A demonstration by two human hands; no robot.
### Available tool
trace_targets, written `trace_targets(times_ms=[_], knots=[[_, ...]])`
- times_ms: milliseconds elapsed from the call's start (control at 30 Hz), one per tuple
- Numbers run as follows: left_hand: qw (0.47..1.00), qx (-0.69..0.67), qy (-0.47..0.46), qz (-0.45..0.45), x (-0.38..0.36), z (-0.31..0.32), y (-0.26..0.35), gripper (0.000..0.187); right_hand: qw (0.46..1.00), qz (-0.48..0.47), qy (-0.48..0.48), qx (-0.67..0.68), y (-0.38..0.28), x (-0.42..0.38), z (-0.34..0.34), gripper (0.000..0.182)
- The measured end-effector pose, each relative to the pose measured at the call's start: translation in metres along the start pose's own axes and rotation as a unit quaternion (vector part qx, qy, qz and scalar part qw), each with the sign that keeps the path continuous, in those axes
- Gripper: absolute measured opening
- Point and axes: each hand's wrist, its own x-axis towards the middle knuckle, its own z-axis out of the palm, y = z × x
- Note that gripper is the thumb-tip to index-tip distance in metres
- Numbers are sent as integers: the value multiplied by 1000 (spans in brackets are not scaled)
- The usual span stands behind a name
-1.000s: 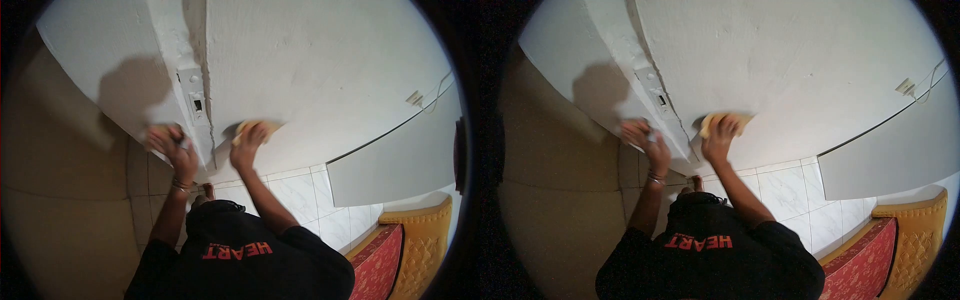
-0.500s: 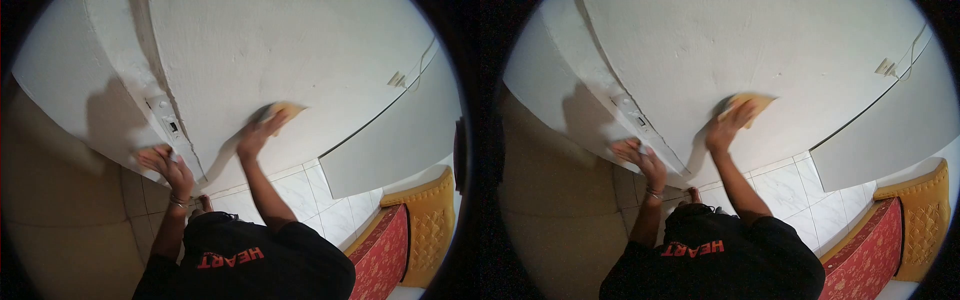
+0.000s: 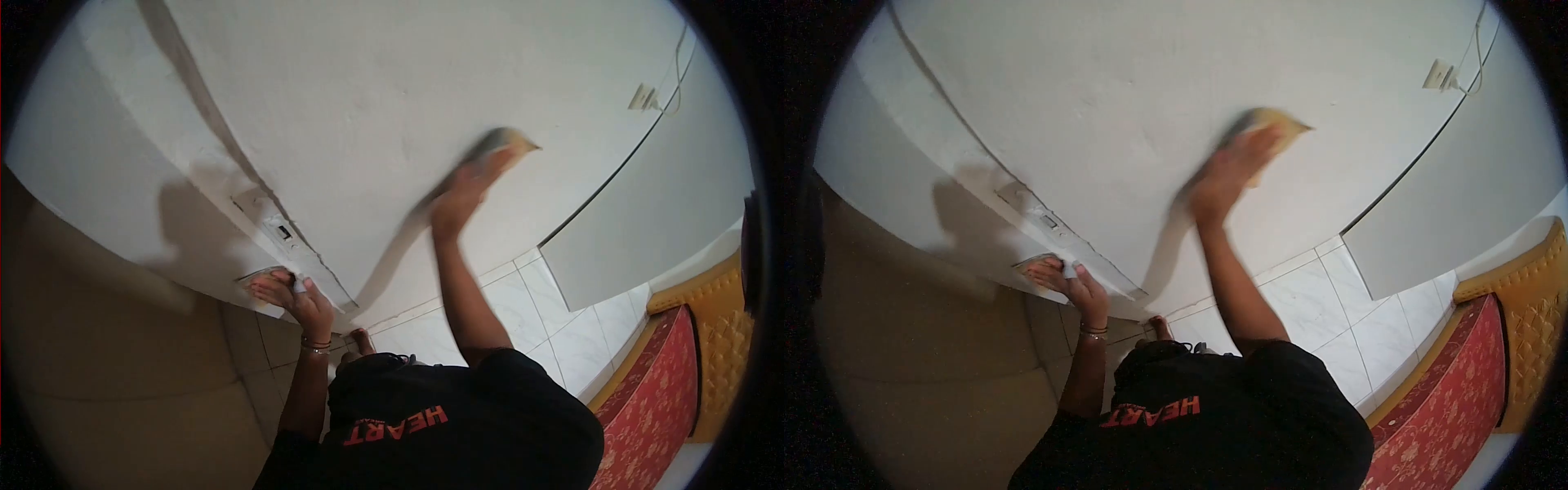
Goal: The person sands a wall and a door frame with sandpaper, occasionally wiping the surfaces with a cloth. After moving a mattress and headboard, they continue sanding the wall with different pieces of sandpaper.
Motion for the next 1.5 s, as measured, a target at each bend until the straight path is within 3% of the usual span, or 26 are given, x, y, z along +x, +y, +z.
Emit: trace_targets(times_ms=[33,133,200,300,333,367,433,467,500,600,667,767,867,900,933,967,1000,1033,1100,1133,1200,1233,1300,1367,1433,1500], knots=[[1000,0,4,24,11,-9,10,60,983,-59,-76,-159,-3,-26,2,52],[990,-142,19,0,70,-35,0,56,903,-166,-312,-243,31,-140,-23,58],[974,-195,110,6,119,-59,26,56,905,-64,-342,-247,60,-186,-57,51],[961,-216,166,55,130,-64,17,57,951,171,-134,-222,97,-143,-82,50],[992,-50,100,66,102,-50,-9,58,949,207,-52,-232,107,-105,-83,50],[990,118,29,75,75,-34,-28,60,954,222,-11,-201,109,-66,-85,52],[996,-8,79,40,25,1,-8,64,969,212,51,-117,111,1,-79,49],[999,3,45,-14,-14,21,-19,66,987,128,85,-35,86,30,-62,48],[999,44,-11,17,-30,23,-19,64,990,120,66,-35,72,43,-52,48],[999,-18,33,-1,6,2,16,61,993,-56,-38,-98,2,9,-4,55],[1000,-21,12,-8,41,-13,-10,60,946,-149,-213,-193,10,-76,-5,57],[972,-173,135,-87,125,-58,8,53,883,-89,-411,-211,43,-174,-50,50],[956,-160,245,-1,155,-74,32,50,889,0,-334,-312,91,-170,-85,50],[980,-69,188,-16,139,-64,18,65,926,80,-261,-259,98,-142,-89,50],[995,47,67,-50,86,-17,-66,68,968,189,-122,-115,105,-111,-81,50],[997,35,63,-7,78,-24,-34,68,967,165,-84,-173,112,-74,-84,53],[986,-41,162,19,62,-11,-6,69,968,148,-31,-201,144,-48,-90,52],[994,50,101,10,22,7,-17,70,978,196,42,-51,99,-11,-69,52],[997,45,38,44,3,5,-12,62,981,180,65,39,47,31,-46,51],[996,64,19,64,4,2,-12,59,986,164,11,31,28,31,-34,52],[995,38,49,73,42,-19,7,52,989,-36,-93,-113,0,-11,-3,54],[991,1,101,83,74,-34,22,52,946,-176,-164,-218,-2,-43,0,58],[976,-49,186,103,133,-59,40,51,888,-194,-333,-252,14,-124,-11,58],[963,-60,238,109,150,-66,41,50,885,-157,-393,-193,45,-175,-44,52],[974,-29,208,85,149,-66,42,50,881,-42,-382,-275,81,-181,-75,51],[978,33,177,106,100,-37,19,50,939,119,-216,-238,79,-126,-73,50]])
